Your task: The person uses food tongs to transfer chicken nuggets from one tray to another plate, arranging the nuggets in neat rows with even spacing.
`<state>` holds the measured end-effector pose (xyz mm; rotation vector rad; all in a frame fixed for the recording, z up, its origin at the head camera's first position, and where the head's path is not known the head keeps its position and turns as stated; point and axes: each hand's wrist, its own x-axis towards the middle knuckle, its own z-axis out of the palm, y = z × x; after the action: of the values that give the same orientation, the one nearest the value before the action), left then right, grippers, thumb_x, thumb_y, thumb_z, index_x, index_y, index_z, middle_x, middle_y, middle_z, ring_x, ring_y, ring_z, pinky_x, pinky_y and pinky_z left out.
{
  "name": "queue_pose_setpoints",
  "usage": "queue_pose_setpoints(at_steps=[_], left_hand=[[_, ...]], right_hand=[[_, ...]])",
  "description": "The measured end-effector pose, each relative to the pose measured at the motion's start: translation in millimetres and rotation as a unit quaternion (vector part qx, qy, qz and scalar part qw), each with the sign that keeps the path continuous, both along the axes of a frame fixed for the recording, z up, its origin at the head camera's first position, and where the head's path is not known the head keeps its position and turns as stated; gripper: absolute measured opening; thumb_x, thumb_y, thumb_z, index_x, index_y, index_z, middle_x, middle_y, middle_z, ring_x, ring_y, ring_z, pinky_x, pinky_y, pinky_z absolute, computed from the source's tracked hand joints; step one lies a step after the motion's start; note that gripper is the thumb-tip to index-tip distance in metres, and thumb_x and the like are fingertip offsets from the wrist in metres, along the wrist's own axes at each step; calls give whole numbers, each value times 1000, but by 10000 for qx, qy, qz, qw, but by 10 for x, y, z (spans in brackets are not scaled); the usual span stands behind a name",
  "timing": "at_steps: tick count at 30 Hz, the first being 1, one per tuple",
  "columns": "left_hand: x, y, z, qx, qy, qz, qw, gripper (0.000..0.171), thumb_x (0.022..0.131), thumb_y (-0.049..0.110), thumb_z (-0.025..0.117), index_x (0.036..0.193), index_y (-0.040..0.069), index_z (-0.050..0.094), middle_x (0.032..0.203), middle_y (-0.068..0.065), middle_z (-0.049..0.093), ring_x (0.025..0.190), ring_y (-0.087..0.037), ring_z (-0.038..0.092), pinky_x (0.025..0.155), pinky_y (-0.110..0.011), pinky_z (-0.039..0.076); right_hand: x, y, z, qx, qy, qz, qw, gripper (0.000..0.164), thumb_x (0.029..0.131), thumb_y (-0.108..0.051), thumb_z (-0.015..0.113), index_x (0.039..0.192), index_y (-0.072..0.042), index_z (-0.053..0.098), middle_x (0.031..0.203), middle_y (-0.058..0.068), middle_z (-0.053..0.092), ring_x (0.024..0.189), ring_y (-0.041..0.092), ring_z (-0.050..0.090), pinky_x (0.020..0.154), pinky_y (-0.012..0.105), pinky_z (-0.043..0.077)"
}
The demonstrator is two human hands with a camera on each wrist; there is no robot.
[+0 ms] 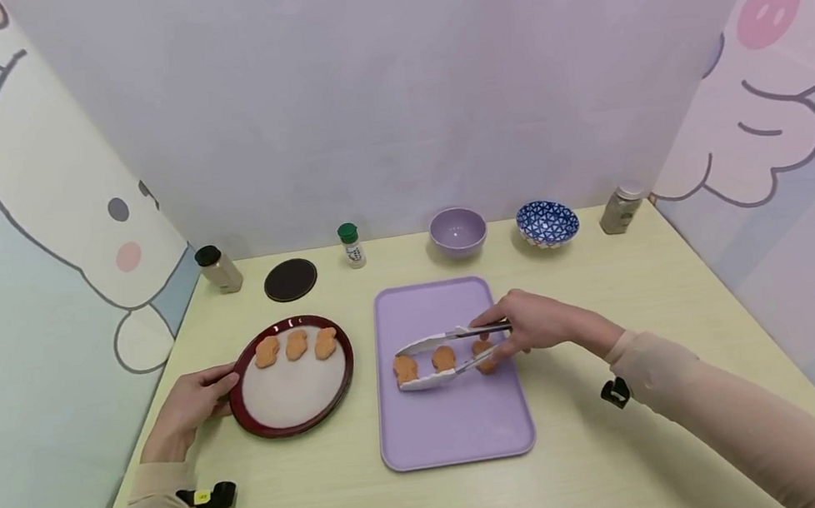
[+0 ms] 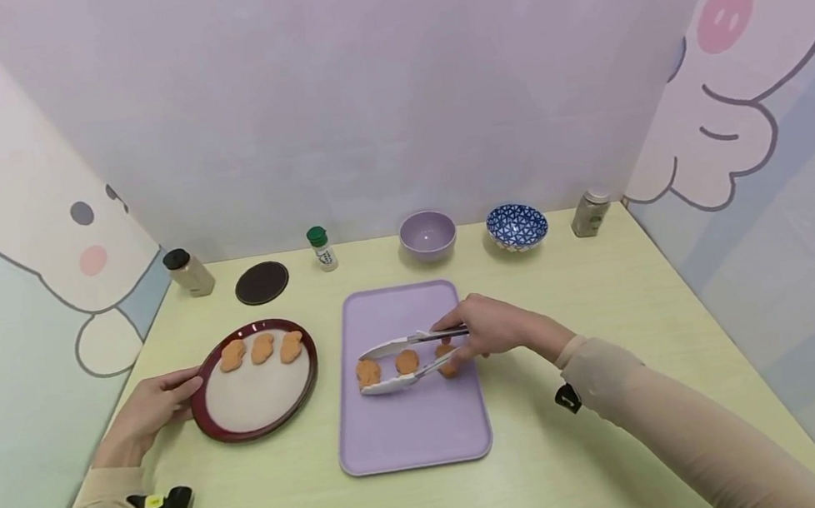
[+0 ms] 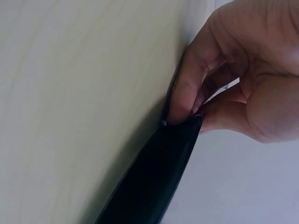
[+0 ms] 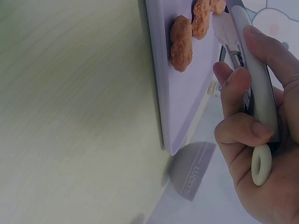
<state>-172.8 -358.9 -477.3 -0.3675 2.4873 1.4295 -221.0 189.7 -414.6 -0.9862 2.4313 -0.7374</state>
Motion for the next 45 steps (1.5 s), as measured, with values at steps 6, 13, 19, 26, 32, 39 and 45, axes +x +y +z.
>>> queue_pose_setpoints(at_steps=[6, 13, 19, 26, 32, 39, 45], left_hand=[[16, -1, -11, 26, 18, -4, 10000, 52, 97, 33, 53, 139, 3, 47, 134, -22, 47, 86, -12, 58, 69, -28, 54], [-7, 1, -12, 110, 17, -24, 9999, 51, 97, 33, 54, 139, 3, 47, 135, -21, 47, 88, -13, 59, 71, -29, 55], [-13, -13, 15, 78, 8, -23, 10000, 51, 97, 32, 54, 139, 3, 47, 134, -22, 47, 87, -14, 60, 71, -30, 55], [-20, -25, 15, 98, -55, 16, 9999, 51, 97, 31, 54, 139, 4, 47, 136, -22, 46, 89, -13, 60, 71, -30, 55], [-38, -25, 13, 81, -69, -38, 9999, 52, 96, 34, 55, 139, 5, 48, 136, -21, 45, 93, -16, 58, 71, -29, 55], [-43, -19, 19, 44, -54, -10, 10000, 51, 96, 33, 54, 138, 5, 48, 136, -20, 45, 92, -14, 57, 71, -29, 54], [-36, -10, 3, 52, -34, -15, 10000, 53, 96, 34, 54, 139, 3, 47, 135, -21, 45, 90, -12, 58, 70, -29, 55]], right_hand=[[-31, -76, 15, -275, 97, 180, 9994, 50, 78, -32, 78, 124, -19, 64, 89, -14, 66, 45, 8, 55, 43, 28, 49], [-80, -534, 164, -551, 918, 524, 9929, 49, 77, -34, 78, 121, -17, 66, 91, -13, 68, 65, 4, 55, 57, 24, 48], [-61, -1258, 196, -405, 656, 424, 9961, 50, 76, -34, 79, 122, -18, 66, 91, -16, 66, 60, 4, 56, 58, 22, 48], [27, -1934, 130, -314, 221, 193, 9991, 54, 76, -34, 78, 125, -15, 64, 82, -5, 66, 53, 6, 56, 51, 22, 46], [72, -2151, 49, -162, 809, 382, 9959, 44, 75, -36, 79, 112, -14, 70, 80, -8, 65, 66, 7, 49, 57, 20, 39], [130, -2249, -38, -197, 840, 288, 9959, 29, 75, -37, 78, 88, -14, 68, 61, -8, 44, 56, 8, 40, 49, 22, 31], [185, -2290, -68, -39, 917, 166, 9956, 31, 74, -39, 79, 73, -17, 57, 58, -7, 37, 52, 8, 36, 46, 23, 29]])
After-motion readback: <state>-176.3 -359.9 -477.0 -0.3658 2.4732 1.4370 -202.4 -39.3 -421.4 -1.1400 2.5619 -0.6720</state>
